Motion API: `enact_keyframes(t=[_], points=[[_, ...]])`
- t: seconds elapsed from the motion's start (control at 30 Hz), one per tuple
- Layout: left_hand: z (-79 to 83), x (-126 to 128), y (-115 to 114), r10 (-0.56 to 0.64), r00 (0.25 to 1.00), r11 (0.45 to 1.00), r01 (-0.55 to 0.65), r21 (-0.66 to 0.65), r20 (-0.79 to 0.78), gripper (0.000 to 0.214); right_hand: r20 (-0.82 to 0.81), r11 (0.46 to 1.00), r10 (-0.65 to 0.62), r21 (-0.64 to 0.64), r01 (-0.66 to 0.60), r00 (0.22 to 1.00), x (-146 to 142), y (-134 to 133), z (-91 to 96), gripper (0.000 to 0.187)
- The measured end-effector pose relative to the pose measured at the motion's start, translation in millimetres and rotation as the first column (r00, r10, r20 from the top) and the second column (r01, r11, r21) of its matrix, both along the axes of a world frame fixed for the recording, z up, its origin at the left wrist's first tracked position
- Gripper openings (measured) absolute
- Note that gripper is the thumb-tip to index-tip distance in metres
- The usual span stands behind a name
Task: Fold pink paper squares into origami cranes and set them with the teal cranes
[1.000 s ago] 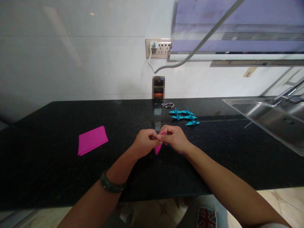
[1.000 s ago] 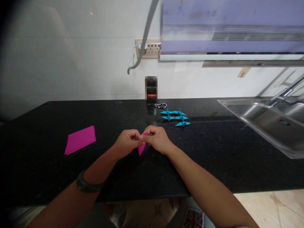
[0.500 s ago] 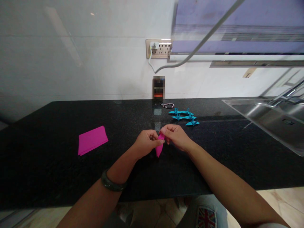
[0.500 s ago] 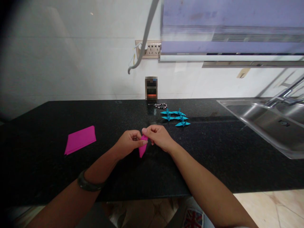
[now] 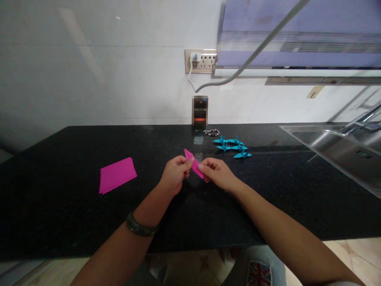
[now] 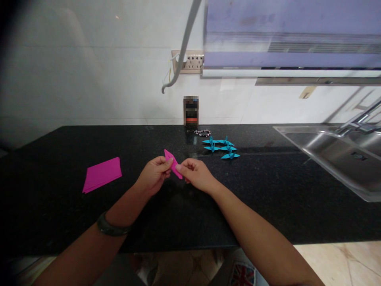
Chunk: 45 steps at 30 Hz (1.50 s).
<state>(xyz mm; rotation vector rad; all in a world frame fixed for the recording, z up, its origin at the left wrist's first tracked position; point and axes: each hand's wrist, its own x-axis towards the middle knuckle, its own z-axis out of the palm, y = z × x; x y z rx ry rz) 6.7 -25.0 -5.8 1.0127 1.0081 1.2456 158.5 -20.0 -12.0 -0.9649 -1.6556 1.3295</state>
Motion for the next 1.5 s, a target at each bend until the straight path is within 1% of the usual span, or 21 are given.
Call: enact_keyframes(t=[0.07, 0.13, 0.27, 0.33, 0.4, 0.47, 0.57, 0.63, 0.67, 0.77, 0.83, 0.9, 1.0, 1.07, 1.13, 1.2, 1.3, 1.4, 1.5], points=[[-0.4, 0, 1, 0.011, 0.999, 1.0, -0.01, -0.019, 0.032, 0.028, 0.018, 1.0, -0.004, -0.004, 0.004, 1.0, -2, 0, -2.4, 0.03], [-0.1, 0, 0, 0.0, 0.999, 1.0, 0.001, -0.029, 0.034, 0.024, 0.018, 0.999, -0.041, 0.012, 0.041, 0.999, -2, 0, -4.4, 0.028], [3.0, 0, -3, -0.05, 0.999, 0.999, 0.05, -0.019, -0.005, 0.023, 0.039, 0.984, -0.147, 0.107, 0.142, 0.988, -1, 3, -6.7, 0.024], [4.8, 1, -4, -0.053, 0.999, 0.999, 0.053, -0.012, -0.013, 0.024, 0.044, 0.975, -0.179, 0.143, 0.171, 0.983, -1, 3, -6.8, 0.023], [5.7, 1, -4, -0.042, 0.999, 0.999, 0.042, 0.001, -0.006, 0.025, 0.037, 0.977, -0.17, 0.135, 0.164, 0.985, -1, 3, -5.9, 0.022], [5.7, 2, -4, -0.042, 0.999, 0.999, 0.042, 0.021, 0.005, 0.025, 0.032, 0.988, -0.127, 0.095, 0.124, 0.991, -1, 1, -4.0, 0.022], [4.6, 1, -4, -0.053, 0.999, 0.997, 0.052, 0.053, 0.002, 0.031, 0.029, 0.995, -0.084, 0.046, 0.083, 0.996, -1, 0, -0.6, 0.023], [3.7, 0, -3, -0.056, 0.998, 0.997, 0.058, 0.047, -0.038, 0.036, 0.017, 0.992, -0.115, 0.046, 0.115, 0.993, 0, 0, 0.8, 0.022], [3.3, -1, -3, -0.061, 0.996, 0.997, 0.064, 0.032, -0.071, 0.034, 0.005, 0.988, -0.144, 0.053, 0.144, 0.99, 1, 1, 1.1, 0.021], [2.2, -2, -2, -0.09, 0.978, 0.996, 0.09, -0.009, -0.186, 0.025, -0.055, 0.969, -0.228, 0.084, 0.232, 0.972, 4, 4, 0.9, 0.02], [1.6, -2, -3, -0.122, 0.961, 0.992, 0.123, -0.013, -0.247, 0.024, -0.12, 0.963, -0.241, 0.093, 0.253, 0.963, 4, 5, 0.8, 0.021], [1.3, -1, -4, -0.146, 0.949, 0.989, 0.151, -0.005, -0.281, 0.023, -0.217, 0.966, -0.23, 0.071, 0.25, 0.949, 3, 6, 1.4, 0.026], [1.0, 1, -5, -0.103, 0.961, 0.993, 0.114, 0.028, -0.258, 0.021, -0.384, 0.972, -0.209, 0.017, 0.233, 0.899, -2, 4, 2.5, 0.035], [0.4, 3, -5, -0.052, 0.979, 0.997, 0.063, 0.052, -0.195, 0.019, -0.438, 0.973, -0.205, 0.004, 0.229, 0.875, -5, 3, 2.4, 0.035], [-0.7, 5, -5, -0.017, 0.99, 0.998, 0.026, 0.062, -0.143, 0.017, -0.409, 0.972, -0.213, 0.004, 0.235, 0.887, -6, 2, 1.1, 0.03], [-1.8, 6, -4, -0.005, 0.992, 0.998, 0.012, 0.055, -0.128, 0.016, -0.335, 0.968, -0.229, 0.018, 0.249, 0.914, -6, 2, -1.0, 0.023], [-2.2, 6, -5, -0.016, 0.987, 0.998, 0.025, 0.055, -0.159, 0.017, -0.256, 0.963, -0.243, 0.049, 0.264, 0.935, -5, 2, -4.0, 0.019], [-0.7, 7, -6, -0.02, 0.975, 0.998, 0.032, 0.052, -0.221, 0.018, -0.264, 0.959, -0.262, 0.038, 0.281, 0.928, -6, 3, -5.6, 0.021], [1.0, 8, -7, -0.041, 0.969, 0.999, 0.043, 0.006, -0.244, 0.02, -0.257, 0.954, -0.284, 0.025, 0.3, 0.924, -6, 3, -6.1, 0.023]])
